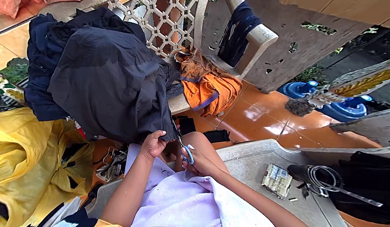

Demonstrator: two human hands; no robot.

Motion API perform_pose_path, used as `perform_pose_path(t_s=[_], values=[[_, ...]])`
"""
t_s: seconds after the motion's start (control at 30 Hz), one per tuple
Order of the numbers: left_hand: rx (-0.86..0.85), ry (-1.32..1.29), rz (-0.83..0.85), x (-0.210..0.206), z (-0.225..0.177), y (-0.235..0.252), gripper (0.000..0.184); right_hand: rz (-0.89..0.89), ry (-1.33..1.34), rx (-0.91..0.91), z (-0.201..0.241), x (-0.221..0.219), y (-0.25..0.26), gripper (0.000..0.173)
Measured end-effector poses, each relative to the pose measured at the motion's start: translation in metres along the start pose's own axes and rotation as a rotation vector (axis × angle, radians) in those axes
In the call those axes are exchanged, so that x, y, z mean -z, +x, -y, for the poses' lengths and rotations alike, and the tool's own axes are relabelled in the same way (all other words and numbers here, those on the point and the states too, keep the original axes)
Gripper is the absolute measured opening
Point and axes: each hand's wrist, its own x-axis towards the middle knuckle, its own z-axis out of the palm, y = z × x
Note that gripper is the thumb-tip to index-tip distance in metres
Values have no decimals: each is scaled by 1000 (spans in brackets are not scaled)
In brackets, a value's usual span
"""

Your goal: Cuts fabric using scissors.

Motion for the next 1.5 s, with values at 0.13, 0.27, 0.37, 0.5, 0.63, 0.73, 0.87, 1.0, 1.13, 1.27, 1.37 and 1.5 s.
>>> perform_pose_path(t_s=[0.13, 0.27, 0.37, 0.5, 0.63, 0.73, 0.87, 1.0, 1.13, 1.27, 1.37, 1.5], values=[[-1, 15, -12, -2, 0, 0, 23, -30, 38, 26, -3, 0, 0, 30], [-1, 4, 2, 0, 0, 1, 24, -64, -1, 53, -4, -1, -2, 28], [-14, 3, -3, 2, 0, 2, 25, -65, -7, 73, -6, 1, -3, 27], [-23, 16, -26, 3, -2, 0, 28, -43, 11, 47, -7, 1, -5, 31], [-12, 36, -9, 4, -2, -2, 28, 18, 68, -3, -6, 1, -2, 34], [-3, 56, 4, 4, -1, -3, 28, 25, 117, -20, -5, 0, 5, 36], [-2, 55, -18, 2, -1, -4, 28, -4, 148, -29, -2, -4, 8, 36], [13, 65, -33, 1, -2, -3, 27, -33, 154, -1, -1, -6, 8, 34], [22, 59, -51, 1, -2, -2, 27, -47, 127, 14, -2, -6, 6, 30], [25, 44, -47, 5, -1, -2, 26, -36, 152, 12, -3, -6, 8, 31], [34, 36, -27, 9, 0, -2, 26, -17, 184, -11, -2, -6, 12, 33], [69, 28, -19, 11, -1, -3, 25, -3, 239, -66, 7, -8, 21, 38]])
